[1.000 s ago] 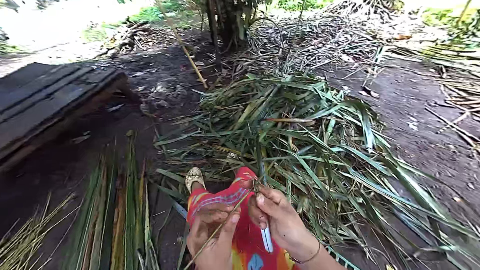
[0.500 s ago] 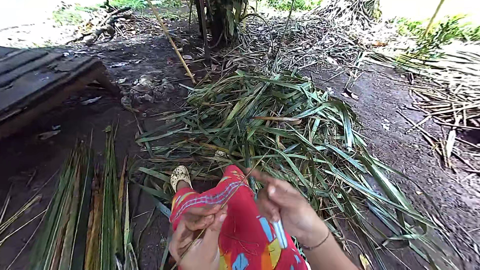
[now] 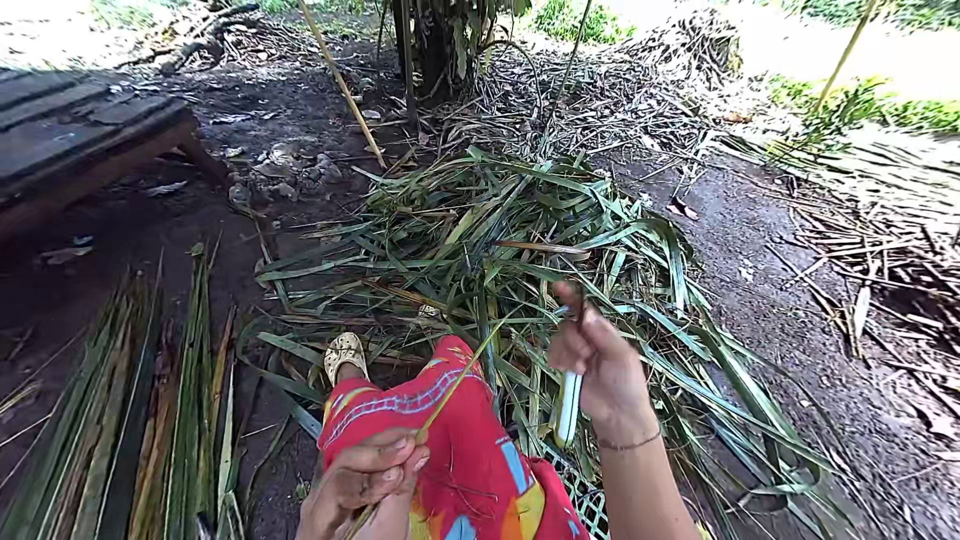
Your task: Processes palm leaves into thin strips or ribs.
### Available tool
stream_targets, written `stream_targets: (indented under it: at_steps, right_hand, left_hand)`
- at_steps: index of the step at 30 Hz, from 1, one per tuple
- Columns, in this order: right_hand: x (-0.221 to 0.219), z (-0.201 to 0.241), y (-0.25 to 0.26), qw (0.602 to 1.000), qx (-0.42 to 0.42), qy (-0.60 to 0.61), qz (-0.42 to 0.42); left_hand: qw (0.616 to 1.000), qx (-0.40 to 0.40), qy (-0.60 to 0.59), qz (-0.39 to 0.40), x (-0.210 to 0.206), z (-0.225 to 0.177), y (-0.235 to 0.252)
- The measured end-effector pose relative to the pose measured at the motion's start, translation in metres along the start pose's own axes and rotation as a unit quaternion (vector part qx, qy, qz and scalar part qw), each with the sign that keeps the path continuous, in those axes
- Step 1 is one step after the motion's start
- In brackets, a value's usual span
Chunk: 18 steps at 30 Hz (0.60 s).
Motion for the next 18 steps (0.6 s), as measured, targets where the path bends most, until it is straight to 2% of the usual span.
stream_targets:
  at_steps: [3,5,7,10,12,14,18]
  right_hand:
    - [-0.044,-0.024,-0.035,0.97,-0.137,-0.032,0.196]
    - [-0.063,-0.038,-0.044,0.945,-0.182,-0.005,0.27]
    - [-0.061,-0.041,-0.037,0.957,-0.157,0.017,0.244]
    - [-0.019,-0.02,-0.002,0.994,-0.047,0.047,0.086]
    - [0.007,-0.003,0.014,0.998,0.01,0.064,0.005]
    - [0.002,-0.003,0.008,0.998,0.012,0.03,0.053]
    - [-0.06,-0.037,-0.035,0.955,-0.119,-0.073,0.261]
  left_hand:
    - [1.0,-0.003,-0.01,0.016,-0.009,0.007,-0.003]
    - [0.999,-0.006,-0.011,0.031,-0.009,0.006,-0.003]
    - [0.999,-0.01,0.0,0.036,-0.003,0.001,-0.001]
    - [1.0,0.001,-0.002,0.006,0.007,-0.006,0.002]
    - [0.999,0.014,-0.016,-0.026,0.014,-0.006,0.005]
    - [0.997,0.032,-0.03,-0.058,0.014,-0.001,0.007]
    - [0.991,0.067,-0.066,-0.097,-0.006,0.006,0.004]
Point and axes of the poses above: each hand's wrist, its own y-axis towards the middle knuckle, its own x-axis out of the back of the hand, z = x × y, the point moved 2 cm from there along y, towards the middle knuckle
